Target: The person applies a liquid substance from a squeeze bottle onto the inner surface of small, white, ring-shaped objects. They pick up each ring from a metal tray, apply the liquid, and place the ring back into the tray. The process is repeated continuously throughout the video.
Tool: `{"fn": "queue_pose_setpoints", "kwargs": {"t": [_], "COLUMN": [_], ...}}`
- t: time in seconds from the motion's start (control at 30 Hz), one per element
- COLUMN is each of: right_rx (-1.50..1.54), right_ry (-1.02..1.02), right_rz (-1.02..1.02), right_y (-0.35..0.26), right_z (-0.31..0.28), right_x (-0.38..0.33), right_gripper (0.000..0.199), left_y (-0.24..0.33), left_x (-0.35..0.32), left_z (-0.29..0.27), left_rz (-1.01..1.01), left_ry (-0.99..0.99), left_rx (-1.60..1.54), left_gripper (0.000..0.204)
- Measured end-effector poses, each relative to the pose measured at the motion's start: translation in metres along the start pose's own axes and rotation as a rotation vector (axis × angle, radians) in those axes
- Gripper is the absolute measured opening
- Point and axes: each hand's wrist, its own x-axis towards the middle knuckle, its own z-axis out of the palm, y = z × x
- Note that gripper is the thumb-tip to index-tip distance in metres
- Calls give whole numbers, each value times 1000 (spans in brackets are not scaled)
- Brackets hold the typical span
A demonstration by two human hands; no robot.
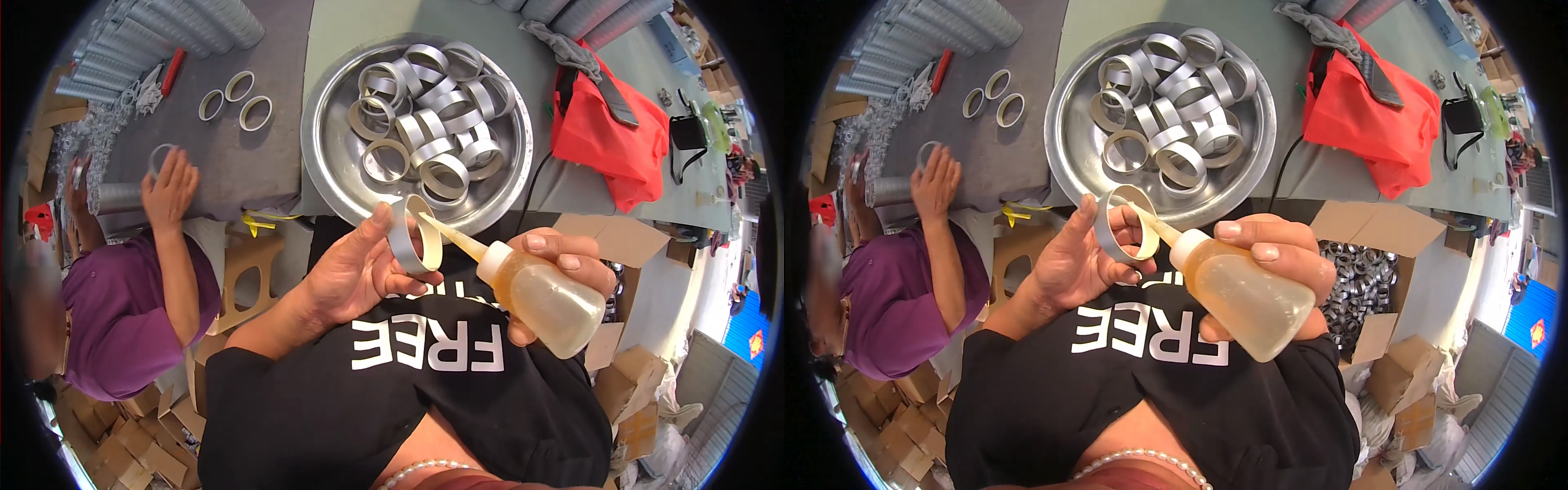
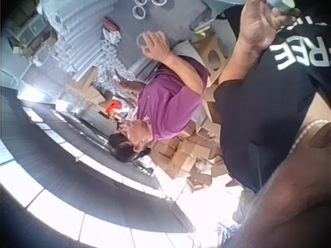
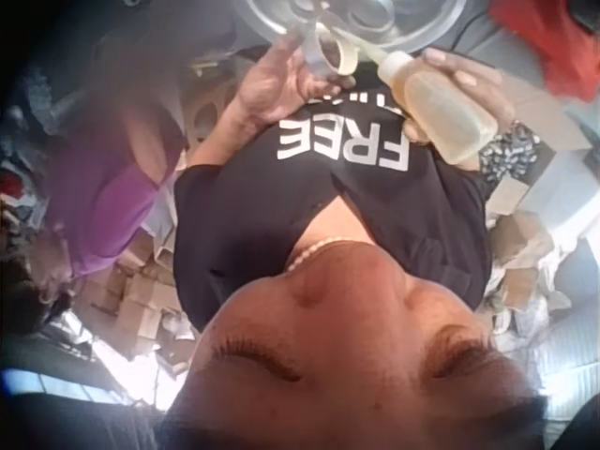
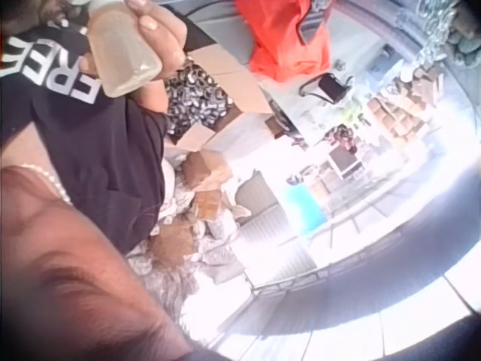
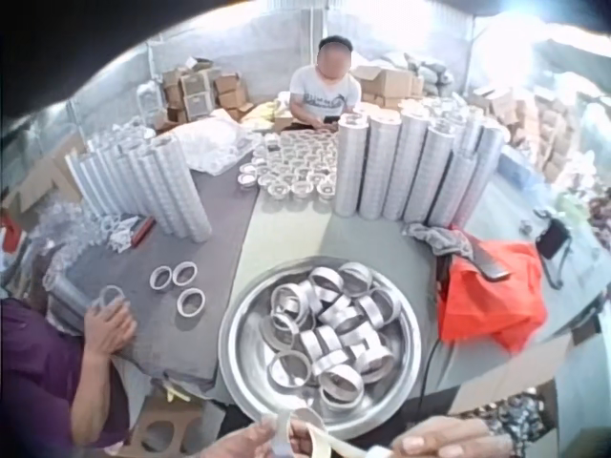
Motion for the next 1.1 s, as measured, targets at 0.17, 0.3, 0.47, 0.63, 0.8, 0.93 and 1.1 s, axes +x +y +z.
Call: {"fn": "queue_pose_setpoints", "kwargs": {"t": [0.17, 0.3, 0.47, 0.63, 0.8, 0.93, 1.1], "right_rx": [-25, -61, -64, -151, -143, 77, 724], "right_ry": [-145, -122, -61, 134, 241, 345, 362], "right_rz": [-3, 113, 164, 139, 480, 680, 996], "right_y": [5, -5, -10, -2, -8, 0, 16], "right_z": [-4, 1, -1, 7, 7, 4, -9], "right_x": [0, 2, -1, -4, 1, -1, 5], "right_gripper": [87, 79, 73, 72, 69, 67, 59], "left_y": [2, 5, 2, 3, 13, 7, 11], "left_x": [-2, -8, -7, -3, -5, 2, 9], "left_z": [8, 11, 9, 14, 11, 9, -3], "left_rz": [-17, 130, 480, 903, 1160, 1266, 1350], "left_ry": [5, -16, -36, 13, -19, -90, -153], "left_rx": [76, 87, 462, 958, 1399, 1434, 1454], "left_gripper": [78, 56, 68, 69, 60, 55, 56]}}
